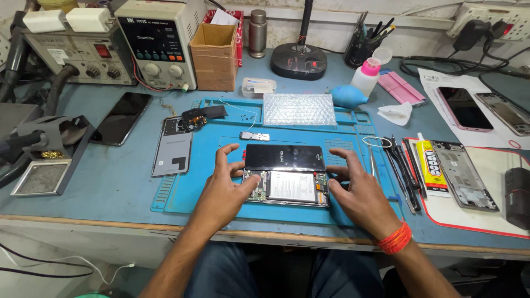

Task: The person repairs a disassembled smartphone on a blue silicone mat. They connect an orange flex cable to the phone's motherboard, handle a battery, position the screen assembly over the body, and press along its edges to seat it while using tweezers and a spudger on small components.

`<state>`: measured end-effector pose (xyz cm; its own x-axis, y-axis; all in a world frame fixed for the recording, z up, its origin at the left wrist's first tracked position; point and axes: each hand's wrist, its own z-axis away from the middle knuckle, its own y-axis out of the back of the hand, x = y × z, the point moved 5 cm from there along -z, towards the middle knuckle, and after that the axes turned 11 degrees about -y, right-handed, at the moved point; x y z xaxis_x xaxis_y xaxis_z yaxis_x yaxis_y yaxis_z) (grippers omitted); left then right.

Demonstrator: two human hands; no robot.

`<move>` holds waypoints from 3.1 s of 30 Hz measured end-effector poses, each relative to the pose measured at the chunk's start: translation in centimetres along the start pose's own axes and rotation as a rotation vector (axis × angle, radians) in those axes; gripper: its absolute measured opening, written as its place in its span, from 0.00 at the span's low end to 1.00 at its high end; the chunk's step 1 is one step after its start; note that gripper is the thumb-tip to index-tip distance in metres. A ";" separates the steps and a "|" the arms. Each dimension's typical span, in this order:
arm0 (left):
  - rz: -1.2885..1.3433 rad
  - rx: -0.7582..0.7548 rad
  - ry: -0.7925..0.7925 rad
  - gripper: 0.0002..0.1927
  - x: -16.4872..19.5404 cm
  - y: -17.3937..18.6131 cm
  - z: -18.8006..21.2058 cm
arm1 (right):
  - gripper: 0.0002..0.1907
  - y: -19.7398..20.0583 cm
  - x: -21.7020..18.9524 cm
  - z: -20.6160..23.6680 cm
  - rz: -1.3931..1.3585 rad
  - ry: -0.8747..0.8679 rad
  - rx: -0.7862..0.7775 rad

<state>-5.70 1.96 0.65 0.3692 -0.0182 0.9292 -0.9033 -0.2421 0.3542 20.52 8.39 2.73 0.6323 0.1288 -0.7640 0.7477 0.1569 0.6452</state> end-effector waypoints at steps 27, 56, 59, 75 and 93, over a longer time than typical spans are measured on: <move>-0.057 0.088 -0.225 0.32 0.2 1.4 1.0 | 0.22 2.6 1.5 1.5 0.058 0.148 0.221; -0.296 0.119 -0.360 0.06 -0.1 0.4 3.0 | 0.11 1.9 4.8 2.0 0.059 0.033 0.227; -0.323 0.087 -0.328 0.07 -0.2 0.3 2.7 | 0.11 2.0 4.7 1.8 0.064 0.075 0.243; -0.377 0.048 -0.323 0.07 -0.5 0.1 2.5 | 0.11 1.8 5.0 1.8 0.031 0.026 0.204; -0.407 0.040 -0.295 0.07 -1.3 0.0 2.4 | 0.11 1.8 5.6 1.4 0.097 0.019 0.199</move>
<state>-5.65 -0.31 -0.86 0.7407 -0.1864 0.6454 -0.6666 -0.3230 0.6718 25.69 8.04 -0.42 0.7006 0.1525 -0.6971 0.7101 -0.0531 0.7020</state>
